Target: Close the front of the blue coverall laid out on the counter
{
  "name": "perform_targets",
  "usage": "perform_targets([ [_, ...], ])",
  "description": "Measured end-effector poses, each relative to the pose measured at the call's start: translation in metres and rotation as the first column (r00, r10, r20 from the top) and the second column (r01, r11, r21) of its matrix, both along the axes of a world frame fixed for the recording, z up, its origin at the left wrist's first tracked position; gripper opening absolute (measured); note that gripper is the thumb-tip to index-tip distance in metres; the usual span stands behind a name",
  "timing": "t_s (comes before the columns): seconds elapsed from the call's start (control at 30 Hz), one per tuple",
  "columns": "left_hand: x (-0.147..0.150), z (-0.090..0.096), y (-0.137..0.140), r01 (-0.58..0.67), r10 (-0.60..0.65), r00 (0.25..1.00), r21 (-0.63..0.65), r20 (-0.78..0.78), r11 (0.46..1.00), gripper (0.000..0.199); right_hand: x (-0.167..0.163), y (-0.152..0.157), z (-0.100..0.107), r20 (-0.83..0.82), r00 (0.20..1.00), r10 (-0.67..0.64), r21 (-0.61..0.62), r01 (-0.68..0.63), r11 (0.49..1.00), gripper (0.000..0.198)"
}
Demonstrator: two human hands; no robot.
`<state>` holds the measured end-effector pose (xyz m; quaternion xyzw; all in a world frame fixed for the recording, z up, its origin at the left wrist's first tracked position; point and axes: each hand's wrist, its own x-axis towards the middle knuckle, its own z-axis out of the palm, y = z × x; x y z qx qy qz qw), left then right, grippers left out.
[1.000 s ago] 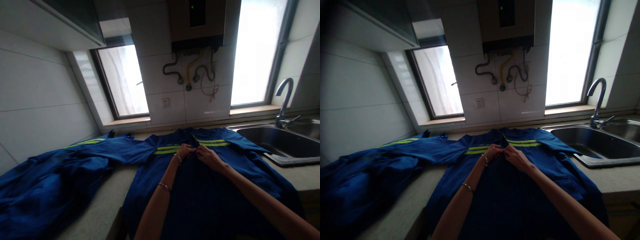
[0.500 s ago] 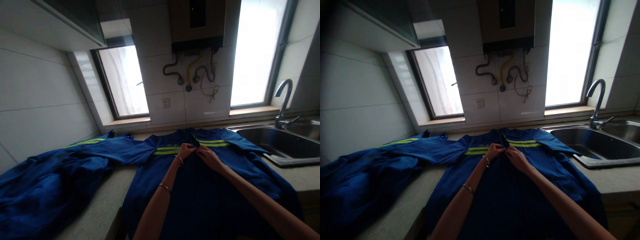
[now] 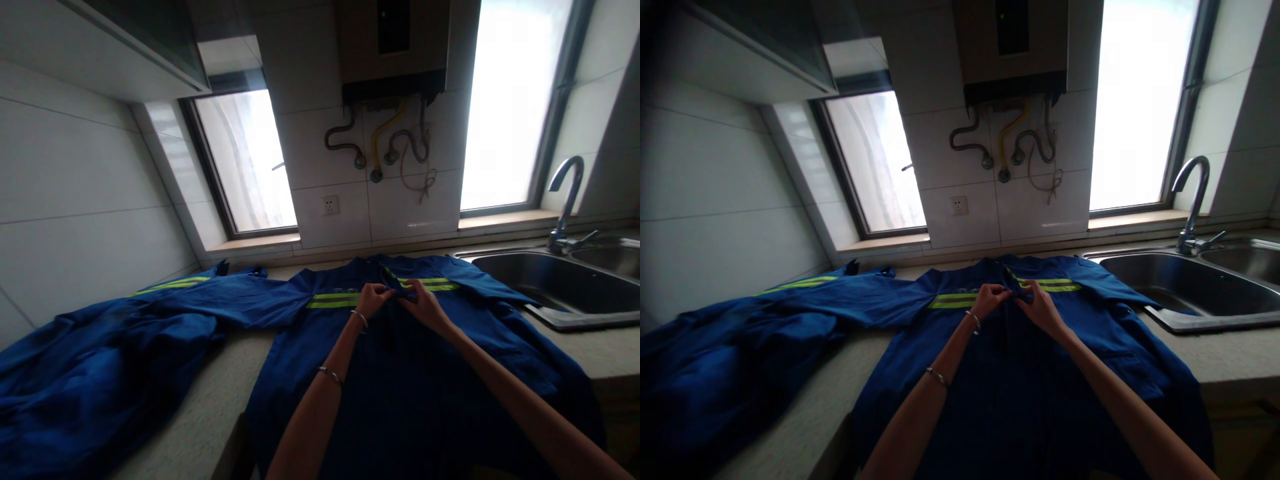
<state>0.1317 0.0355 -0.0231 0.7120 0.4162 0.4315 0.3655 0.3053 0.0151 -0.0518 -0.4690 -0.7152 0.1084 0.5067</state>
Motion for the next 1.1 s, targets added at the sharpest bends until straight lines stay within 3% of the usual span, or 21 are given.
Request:
perform_targets([
  [0.1,0.001,0.004,-0.005,-0.016,0.015,1.0,-0.078,-0.018,0.997,0.042,0.007,0.004,-0.001,-0.14,0.987,0.082,-0.096,-0.096,0.991,0.039],
  [0.2,-0.002,0.01,-0.016,0.004,-0.02,0.997,-0.196,-0.078,0.981,0.047,0.008,0.006,0.001,-0.235,0.964,0.122,-0.104,-0.15,0.983,0.034],
  [0.37,-0.013,0.011,-0.048,0.186,-0.295,0.922,-0.384,-0.249,0.904,0.055,0.006,0.005,0.003,-0.325,0.938,0.117,-0.062,-0.145,0.988,0.027],
  [0.5,-0.018,0.005,-0.07,0.315,-0.472,0.838,-0.465,-0.274,0.827,0.051,0.007,0.003,0.004,-0.332,0.936,0.115,-0.074,-0.148,0.986,0.025],
  [0.63,-0.017,0.002,-0.078,0.282,-0.412,0.889,-0.473,-0.197,0.835,0.045,0.007,-0.014,0.015,-0.193,0.979,0.066,-0.011,-0.07,0.997,0.022],
  [0.77,-0.014,0.001,-0.076,0.291,-0.378,0.919,-0.458,-0.111,0.84,0.038,0.003,-0.063,0.025,0.073,0.997,0.002,0.131,-0.011,0.991,0.013],
  [0.93,-0.011,-0.003,-0.074,0.254,-0.304,0.952,-0.444,-0.044,0.859,0.033,-0.005,-0.136,0.01,0.403,0.915,-0.006,0.143,-0.057,0.988,0.021],
  [1.1,-0.008,-0.004,-0.074,0.201,-0.253,0.966,-0.454,-0.058,0.868,0.031,-0.008,-0.158,-0.005,0.507,0.86,-0.053,0.157,-0.031,0.987,0.024],
])
